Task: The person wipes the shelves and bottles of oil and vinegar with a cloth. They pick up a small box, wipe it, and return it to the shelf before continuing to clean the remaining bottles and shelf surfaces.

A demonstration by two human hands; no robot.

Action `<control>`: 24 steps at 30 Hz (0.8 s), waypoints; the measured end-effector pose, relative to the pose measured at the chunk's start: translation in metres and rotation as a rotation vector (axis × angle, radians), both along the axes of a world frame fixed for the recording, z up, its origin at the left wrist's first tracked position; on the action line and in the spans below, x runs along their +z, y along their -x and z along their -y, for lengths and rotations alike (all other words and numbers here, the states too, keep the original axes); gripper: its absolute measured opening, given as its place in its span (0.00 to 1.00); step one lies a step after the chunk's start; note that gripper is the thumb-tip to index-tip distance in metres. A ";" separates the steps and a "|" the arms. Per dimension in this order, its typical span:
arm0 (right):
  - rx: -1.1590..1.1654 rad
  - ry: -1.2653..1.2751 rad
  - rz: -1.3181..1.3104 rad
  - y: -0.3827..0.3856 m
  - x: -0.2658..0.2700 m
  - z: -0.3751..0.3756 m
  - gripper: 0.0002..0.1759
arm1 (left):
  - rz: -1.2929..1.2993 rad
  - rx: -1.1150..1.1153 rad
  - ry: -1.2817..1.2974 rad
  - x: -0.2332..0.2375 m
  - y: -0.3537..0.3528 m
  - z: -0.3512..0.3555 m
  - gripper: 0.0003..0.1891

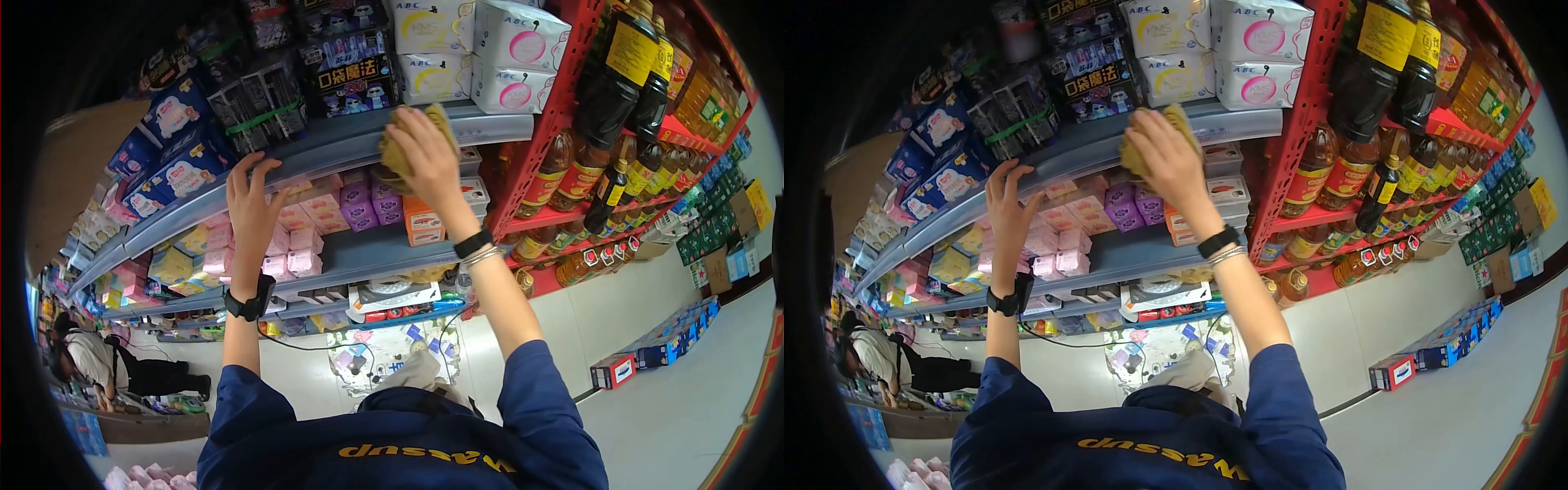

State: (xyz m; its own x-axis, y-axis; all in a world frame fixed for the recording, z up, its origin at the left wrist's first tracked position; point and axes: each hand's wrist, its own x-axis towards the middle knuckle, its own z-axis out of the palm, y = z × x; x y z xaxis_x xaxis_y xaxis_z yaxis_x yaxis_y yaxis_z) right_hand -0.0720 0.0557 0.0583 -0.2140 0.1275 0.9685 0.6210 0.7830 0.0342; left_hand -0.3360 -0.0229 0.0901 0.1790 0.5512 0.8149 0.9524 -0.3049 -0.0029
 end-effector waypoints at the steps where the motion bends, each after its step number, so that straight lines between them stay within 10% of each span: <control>1: -0.014 -0.031 -0.004 -0.010 -0.001 -0.003 0.29 | -0.014 -0.008 -0.010 0.001 0.000 0.002 0.22; 11: -0.285 0.100 -0.571 -0.087 -0.040 0.015 0.24 | 0.149 -0.075 -0.086 -0.037 -0.025 0.029 0.17; 14: 0.129 0.426 -1.283 -0.100 -0.094 0.034 0.17 | 0.292 -0.290 0.130 -0.094 -0.046 0.017 0.15; 18: -0.071 0.604 -1.455 -0.119 -0.182 0.046 0.15 | 0.431 -0.460 0.474 -0.139 -0.105 -0.004 0.16; 24: 0.372 0.873 -1.885 -0.111 -0.236 0.084 0.16 | 0.068 -0.524 0.775 -0.165 -0.198 -0.091 0.30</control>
